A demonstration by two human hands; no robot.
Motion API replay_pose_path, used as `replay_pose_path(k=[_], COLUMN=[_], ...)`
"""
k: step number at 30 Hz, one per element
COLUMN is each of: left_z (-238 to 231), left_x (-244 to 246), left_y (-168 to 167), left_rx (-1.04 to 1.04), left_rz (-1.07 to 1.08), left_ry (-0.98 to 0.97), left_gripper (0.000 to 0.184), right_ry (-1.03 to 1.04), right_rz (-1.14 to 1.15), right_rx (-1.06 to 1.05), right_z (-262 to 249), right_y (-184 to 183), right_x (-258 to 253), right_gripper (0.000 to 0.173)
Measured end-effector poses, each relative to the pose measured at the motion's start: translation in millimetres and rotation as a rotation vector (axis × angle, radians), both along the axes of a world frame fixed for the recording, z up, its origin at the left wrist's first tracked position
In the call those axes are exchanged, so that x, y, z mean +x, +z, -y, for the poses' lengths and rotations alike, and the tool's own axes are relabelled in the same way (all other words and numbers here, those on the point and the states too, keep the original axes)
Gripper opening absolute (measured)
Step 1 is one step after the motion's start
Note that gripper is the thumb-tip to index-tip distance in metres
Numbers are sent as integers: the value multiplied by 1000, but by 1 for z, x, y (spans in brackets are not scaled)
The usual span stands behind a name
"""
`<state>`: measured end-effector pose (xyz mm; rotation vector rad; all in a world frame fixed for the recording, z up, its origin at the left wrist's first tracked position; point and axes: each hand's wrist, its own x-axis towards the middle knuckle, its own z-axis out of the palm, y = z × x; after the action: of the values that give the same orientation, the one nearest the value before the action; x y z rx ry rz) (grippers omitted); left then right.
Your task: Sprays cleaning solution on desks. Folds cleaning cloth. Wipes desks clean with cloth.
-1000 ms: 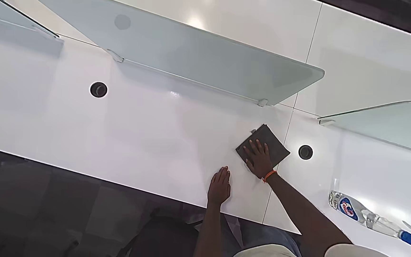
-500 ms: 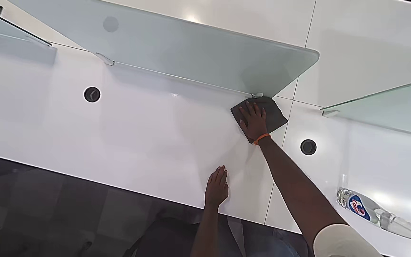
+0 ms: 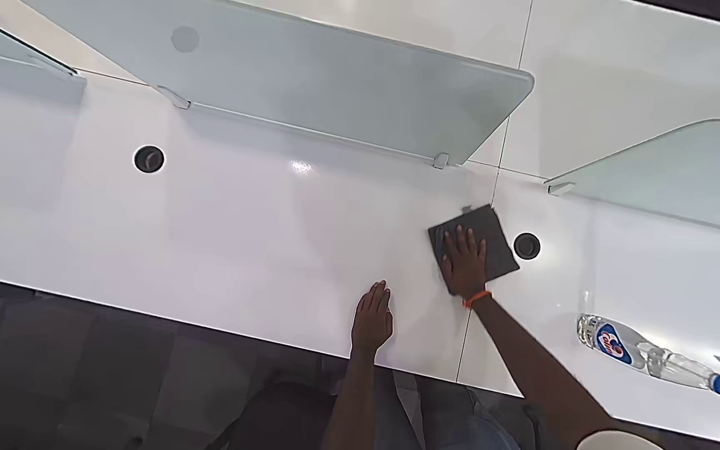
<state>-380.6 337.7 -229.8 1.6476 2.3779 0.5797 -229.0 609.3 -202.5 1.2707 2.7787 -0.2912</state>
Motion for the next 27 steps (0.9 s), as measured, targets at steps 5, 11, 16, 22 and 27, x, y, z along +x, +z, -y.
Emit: replay_pose_path(k=[5, 11, 16, 22, 27], left_z=[1, -1, 1, 0, -1], left_x=[1, 0, 1, 3, 1], left_y=[0, 2, 0, 2, 5], left_rx=[3, -38, -33, -46, -51], left_rz=[-7, -4, -12, -19, -13], left_ry=[0, -6, -2, 7, -2], left_gripper=[49, 51, 50, 51, 51], right_ry=[134, 308, 409, 399, 358], right_rz=[9, 69, 97, 47, 36], right_rx=[-84, -203, -249, -197, -114], right_z=[121, 164, 107, 25, -17], right_y=[5, 15, 16, 14, 5], right_x=[66, 112, 81, -9, -83], right_gripper=[59, 56, 57, 61, 60])
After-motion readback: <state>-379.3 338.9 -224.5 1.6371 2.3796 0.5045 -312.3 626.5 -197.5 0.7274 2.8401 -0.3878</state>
